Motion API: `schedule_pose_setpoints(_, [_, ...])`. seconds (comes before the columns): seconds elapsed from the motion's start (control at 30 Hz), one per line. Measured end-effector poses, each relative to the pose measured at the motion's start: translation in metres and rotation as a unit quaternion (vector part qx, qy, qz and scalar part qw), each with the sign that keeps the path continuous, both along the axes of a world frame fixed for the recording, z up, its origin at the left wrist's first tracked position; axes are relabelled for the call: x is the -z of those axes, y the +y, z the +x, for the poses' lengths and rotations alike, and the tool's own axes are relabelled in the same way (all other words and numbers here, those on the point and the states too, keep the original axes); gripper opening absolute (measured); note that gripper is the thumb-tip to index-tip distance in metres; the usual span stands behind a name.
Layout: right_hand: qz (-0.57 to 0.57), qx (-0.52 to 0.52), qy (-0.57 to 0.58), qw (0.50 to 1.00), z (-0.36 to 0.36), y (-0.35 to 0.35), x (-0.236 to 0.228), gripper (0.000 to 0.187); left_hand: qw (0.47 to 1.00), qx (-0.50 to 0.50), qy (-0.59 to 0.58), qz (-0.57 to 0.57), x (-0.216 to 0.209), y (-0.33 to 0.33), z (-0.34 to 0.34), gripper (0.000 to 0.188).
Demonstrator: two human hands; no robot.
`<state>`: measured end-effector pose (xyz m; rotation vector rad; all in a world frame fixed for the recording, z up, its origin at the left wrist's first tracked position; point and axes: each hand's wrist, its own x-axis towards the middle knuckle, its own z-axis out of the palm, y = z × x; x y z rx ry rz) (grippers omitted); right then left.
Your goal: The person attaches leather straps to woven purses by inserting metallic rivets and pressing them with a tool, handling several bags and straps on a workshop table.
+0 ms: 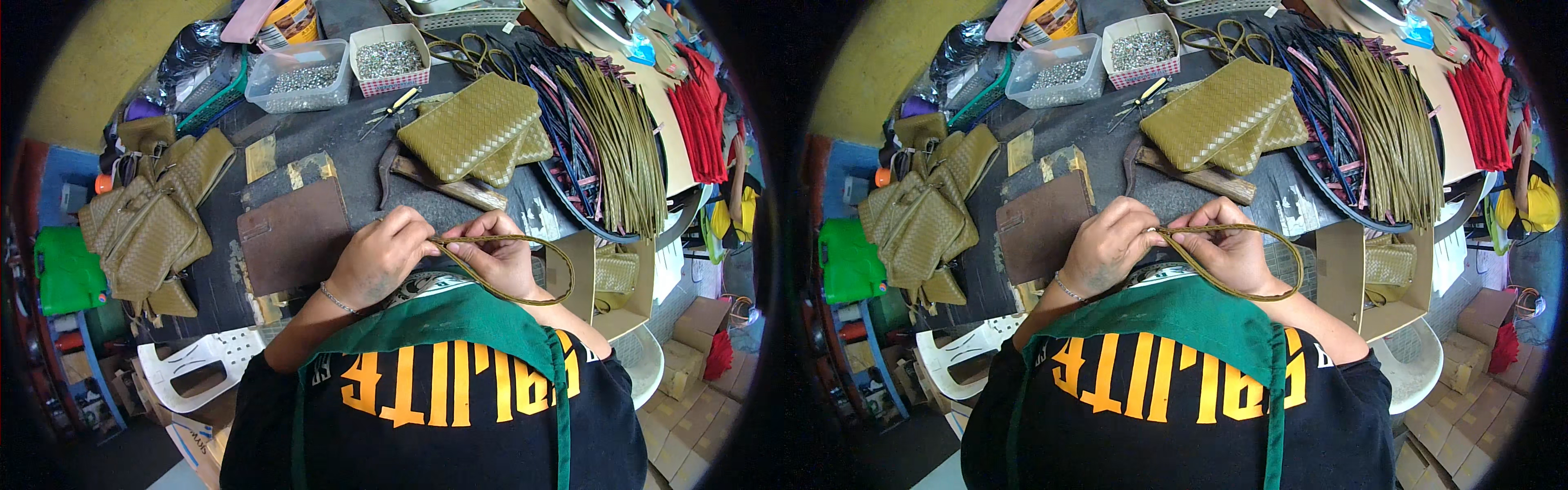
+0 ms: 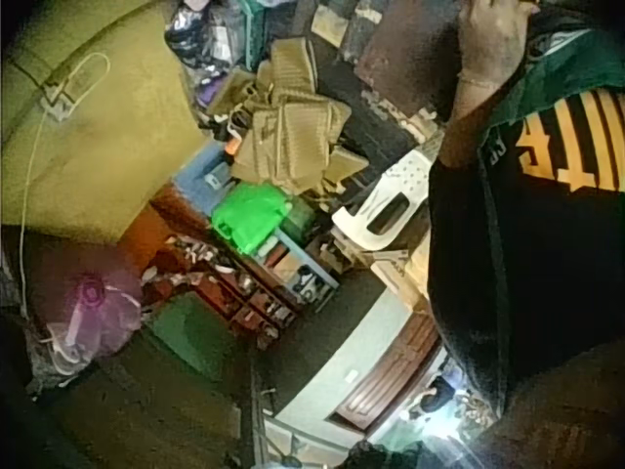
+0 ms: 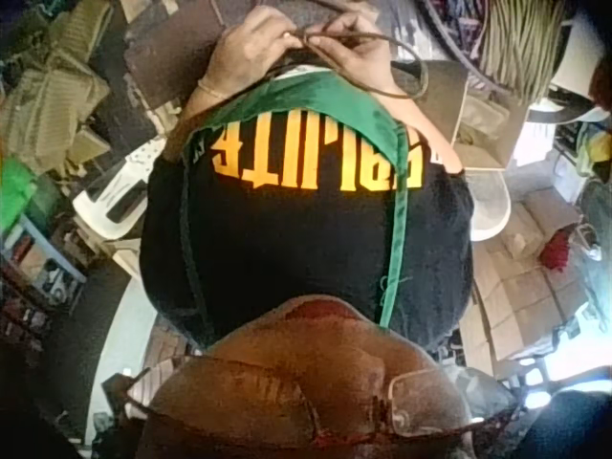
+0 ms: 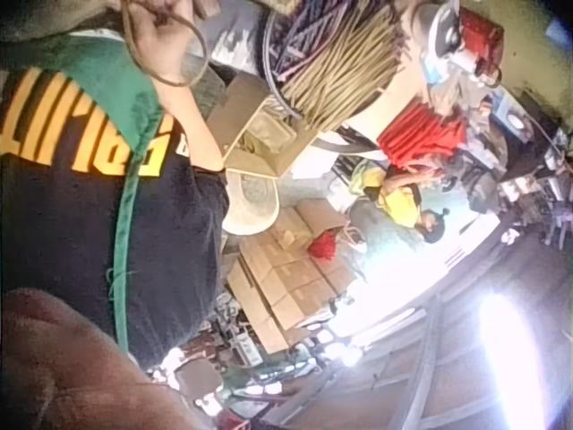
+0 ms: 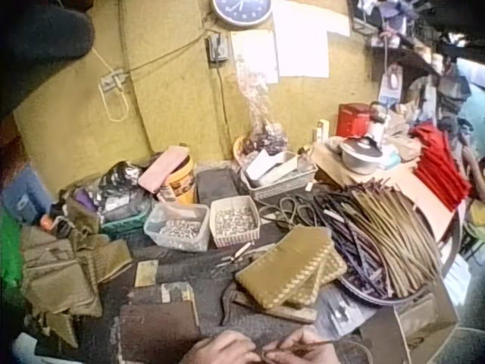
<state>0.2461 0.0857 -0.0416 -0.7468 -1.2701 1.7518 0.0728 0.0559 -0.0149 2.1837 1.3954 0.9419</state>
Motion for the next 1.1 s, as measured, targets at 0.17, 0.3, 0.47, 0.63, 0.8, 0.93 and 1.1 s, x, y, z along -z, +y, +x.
schedule_pose_setpoints(0.17, [-0.009, 0.001, 0.031, 0.999, -0.001, 0.0, -0.001, 0.016, 0.998, 0.03, 0.014, 0.058, 0.004, 0.0, -0.001, 0.014])
schedule_pose_setpoints(0.3, [-0.07, 0.0, 0.094, 0.993, 0.0, -0.001, -0.002, 0.015, 0.998, 0.029, -0.018, 0.052, 0.006, 0.002, 0.0, 0.017])
schedule_pose_setpoints(0.47, [-0.091, 0.005, 0.09, 0.992, 0.001, 0.0, 0.001, 0.015, 0.997, 0.04, -0.045, 0.05, 0.009, 0.002, 0.0, 0.019])
schedule_pose_setpoints(0.63, [-0.095, -0.001, 0.101, 0.99, 0.001, -0.001, 0.0, 0.015, 0.997, 0.054, -0.04, 0.049, 0.008, 0.001, -0.001, 0.013])
schedule_pose_setpoints(0.8, [-0.1, 0.004, 0.098, 0.99, 0.0, -0.002, 0.002, 0.015, 0.997, 0.057, -0.049, 0.026, 0.008, 0.002, 0.0, 0.015])
schedule_pose_setpoints(0.93, [-0.081, -0.011, 0.095, 0.992, 0.001, 0.0, 0.002, 0.015, 0.996, 0.049, -0.067, 0.02, 0.007, 0.001, 0.0, 0.015])
schedule_pose_setpoints(1.1, [-0.018, -0.038, 0.06, 0.997, 0.001, 0.002, 0.003, 0.012, 0.996, 0.048, -0.073, 0.023, 0.007, 0.001, -0.001, 0.015])
